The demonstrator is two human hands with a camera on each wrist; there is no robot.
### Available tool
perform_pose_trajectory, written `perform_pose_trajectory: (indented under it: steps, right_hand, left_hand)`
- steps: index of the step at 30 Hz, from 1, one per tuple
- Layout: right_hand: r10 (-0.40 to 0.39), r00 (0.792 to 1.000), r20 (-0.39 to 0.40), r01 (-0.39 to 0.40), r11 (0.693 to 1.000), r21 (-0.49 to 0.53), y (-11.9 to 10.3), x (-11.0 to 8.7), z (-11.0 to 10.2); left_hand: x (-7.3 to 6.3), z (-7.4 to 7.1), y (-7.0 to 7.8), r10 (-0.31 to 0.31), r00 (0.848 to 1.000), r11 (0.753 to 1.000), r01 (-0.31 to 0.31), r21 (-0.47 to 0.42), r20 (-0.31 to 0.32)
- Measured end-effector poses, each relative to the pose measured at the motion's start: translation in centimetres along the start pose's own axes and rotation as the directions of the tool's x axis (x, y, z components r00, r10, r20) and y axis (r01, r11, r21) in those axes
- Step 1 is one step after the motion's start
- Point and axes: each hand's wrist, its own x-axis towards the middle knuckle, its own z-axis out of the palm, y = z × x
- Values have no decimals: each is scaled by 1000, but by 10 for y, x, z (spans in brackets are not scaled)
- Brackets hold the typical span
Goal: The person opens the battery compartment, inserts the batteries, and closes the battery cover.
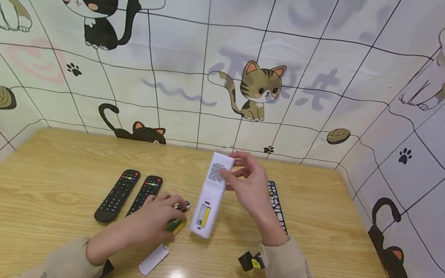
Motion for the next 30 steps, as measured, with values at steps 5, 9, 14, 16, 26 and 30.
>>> perform_pose_trajectory:
  steps: [5,9,14,16,26,30]
  right_hand:
    - [-2,1000,3,2,1000,0,-1,0,0]
    - [-1,1000,5,1,1000,-4,-1,0,1]
    - [4,1000,3,-4,1000,-10,-2,0,1]
    - [5,1000,3,-5,1000,-8,-3,0,1]
    - [13,1000,-1,-13,1000,-11,-4,1,2]
    - [7,1000,1,-7,1000,-8,-4,1,2]
  left_hand:
    - [0,-1,0,5,1000,1000,-5,-2,1]
    - [1,-1,0,15,1000,1000,-15,-11,6]
    - [2,-1,1,30,1000,999,-30,-16,9]
    - [2,0,1,34,999,999,-34,-14,9]
    - [4,1,-2,122,991,986,-128,-110,-55]
    - [5,2,-3,149,984,973,-164,-160,-97]
